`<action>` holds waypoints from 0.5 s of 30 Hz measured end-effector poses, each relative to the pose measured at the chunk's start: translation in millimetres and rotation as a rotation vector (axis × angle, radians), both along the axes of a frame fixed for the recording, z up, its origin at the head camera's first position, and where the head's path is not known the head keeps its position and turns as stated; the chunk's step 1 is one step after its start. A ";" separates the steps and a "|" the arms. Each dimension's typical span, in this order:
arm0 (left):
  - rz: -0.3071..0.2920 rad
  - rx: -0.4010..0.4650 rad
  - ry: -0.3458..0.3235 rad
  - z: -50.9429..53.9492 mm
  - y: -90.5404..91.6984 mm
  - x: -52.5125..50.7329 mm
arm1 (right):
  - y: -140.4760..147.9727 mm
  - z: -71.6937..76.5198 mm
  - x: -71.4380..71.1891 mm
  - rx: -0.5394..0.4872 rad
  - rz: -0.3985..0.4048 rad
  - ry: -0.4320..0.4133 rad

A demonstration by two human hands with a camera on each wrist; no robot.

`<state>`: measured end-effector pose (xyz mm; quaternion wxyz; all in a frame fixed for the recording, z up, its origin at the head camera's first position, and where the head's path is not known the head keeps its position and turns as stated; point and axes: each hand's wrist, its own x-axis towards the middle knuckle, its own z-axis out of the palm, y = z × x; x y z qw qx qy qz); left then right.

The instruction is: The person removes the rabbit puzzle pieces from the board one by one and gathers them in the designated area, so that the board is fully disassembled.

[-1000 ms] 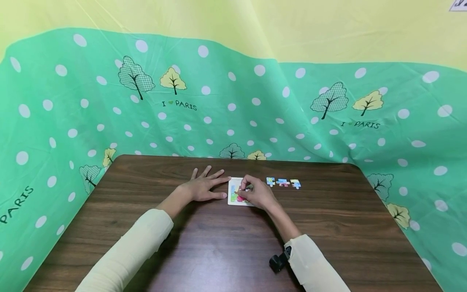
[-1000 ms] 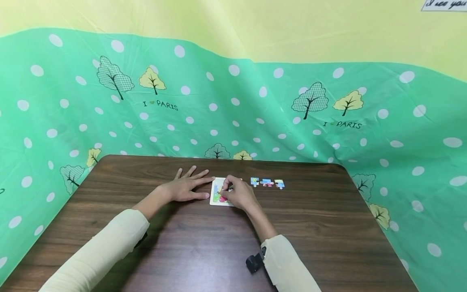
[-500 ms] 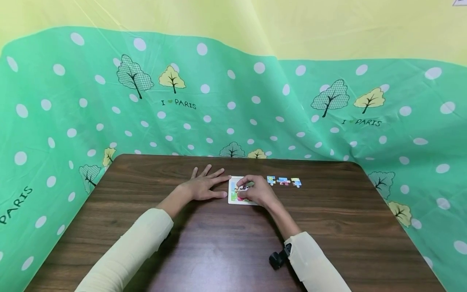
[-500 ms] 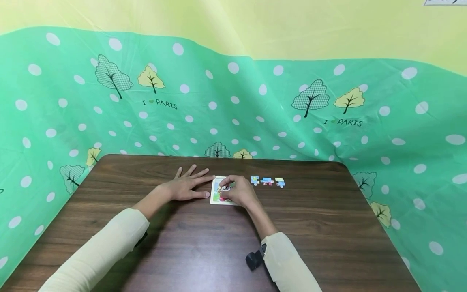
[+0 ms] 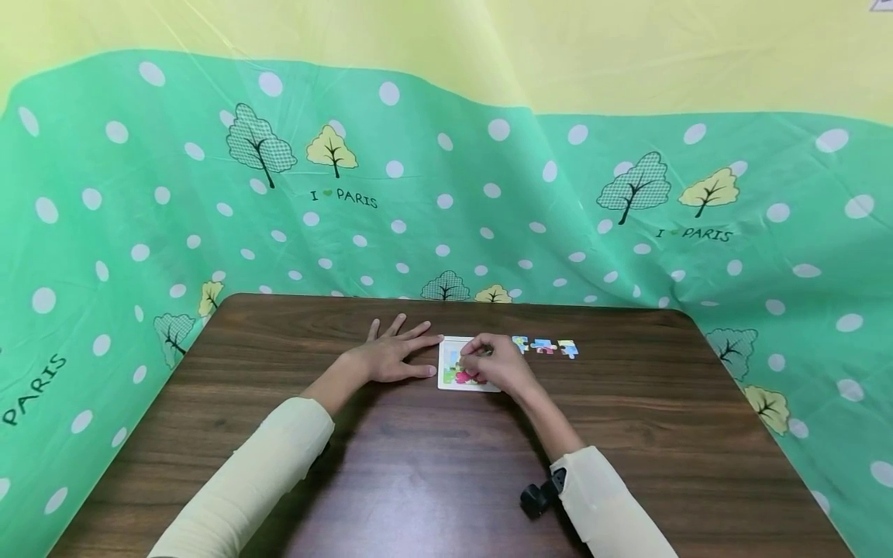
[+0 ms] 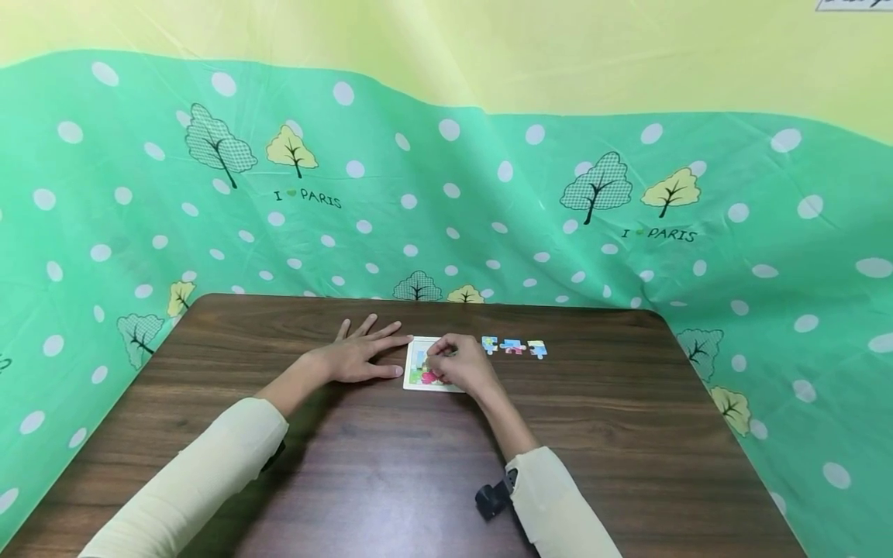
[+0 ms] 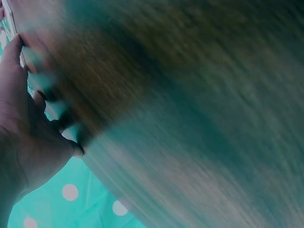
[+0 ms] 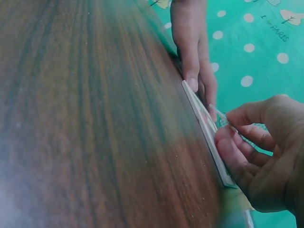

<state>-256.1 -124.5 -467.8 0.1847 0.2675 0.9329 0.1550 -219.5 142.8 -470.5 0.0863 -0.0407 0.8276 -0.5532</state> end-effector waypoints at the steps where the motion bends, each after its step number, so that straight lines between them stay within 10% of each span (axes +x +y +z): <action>1: 0.001 -0.005 0.002 -0.3 0.5 0.1 | 0.9 -0.1 0.4 -0.010 -0.001 0.003; 15: 0.011 -0.031 0.015 0.7 2.0 1.4 | 30.2 8.6 5.6 -0.064 -0.032 -0.005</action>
